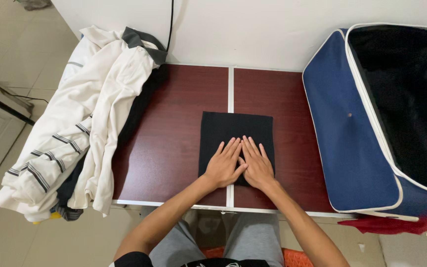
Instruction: The person folds a black t-shirt on a table by hand and places it inside a blue suitcase.
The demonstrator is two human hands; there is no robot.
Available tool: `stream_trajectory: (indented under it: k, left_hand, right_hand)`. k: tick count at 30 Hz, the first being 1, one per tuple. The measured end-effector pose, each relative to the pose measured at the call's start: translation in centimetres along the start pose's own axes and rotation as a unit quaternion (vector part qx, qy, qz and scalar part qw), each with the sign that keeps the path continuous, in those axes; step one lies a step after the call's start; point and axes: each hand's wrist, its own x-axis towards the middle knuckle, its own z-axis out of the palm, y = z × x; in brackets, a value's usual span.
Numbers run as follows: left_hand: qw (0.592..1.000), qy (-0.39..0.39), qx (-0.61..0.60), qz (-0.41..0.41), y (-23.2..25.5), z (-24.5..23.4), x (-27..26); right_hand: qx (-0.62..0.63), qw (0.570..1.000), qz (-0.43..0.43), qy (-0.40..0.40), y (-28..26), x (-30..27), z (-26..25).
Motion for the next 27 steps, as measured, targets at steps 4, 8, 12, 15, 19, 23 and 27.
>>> stream_trajectory:
  k: [4, 8, 12, 15, 19, 23, 27]
  left_hand:
    - [0.999, -0.013, 0.048, 0.006, -1.0, -2.3, -1.4]
    - [0.998, -0.017, 0.055, 0.001, -2.2, -3.9, -2.8]
    - [0.999, -0.012, 0.051, -0.012, -3.2, -4.3, -3.8]
    - [0.998, -0.013, 0.05, -0.031, -3.8, -4.7, -4.3]
    - [0.998, -0.004, 0.042, -0.047, -4.3, -5.4, -4.9]
    - [0.998, -0.012, 0.044, -0.051, -4.3, -5.3, -5.0]
    - [0.998, -0.002, 0.036, -0.044, -4.6, -5.4, -4.7]
  right_hand:
    - [-0.005, 1.0, 0.004, -0.009, 0.3, -0.6, -0.3]
    - [-0.032, 0.998, 0.03, -0.047, 1.3, -1.5, -0.8]
    - [-0.018, 0.997, 0.059, -0.047, 2.7, -3.2, -1.5]
    - [0.003, 0.995, 0.082, -0.053, 3.2, -4.7, -2.5]
    - [-0.048, 0.989, 0.101, -0.096, 2.8, -5.6, -4.4]
    - [-0.102, 0.966, 0.136, -0.193, 1.5, -4.2, -6.3]
    - [-0.121, 0.971, 0.119, -0.17, -0.6, -0.4, -5.4]
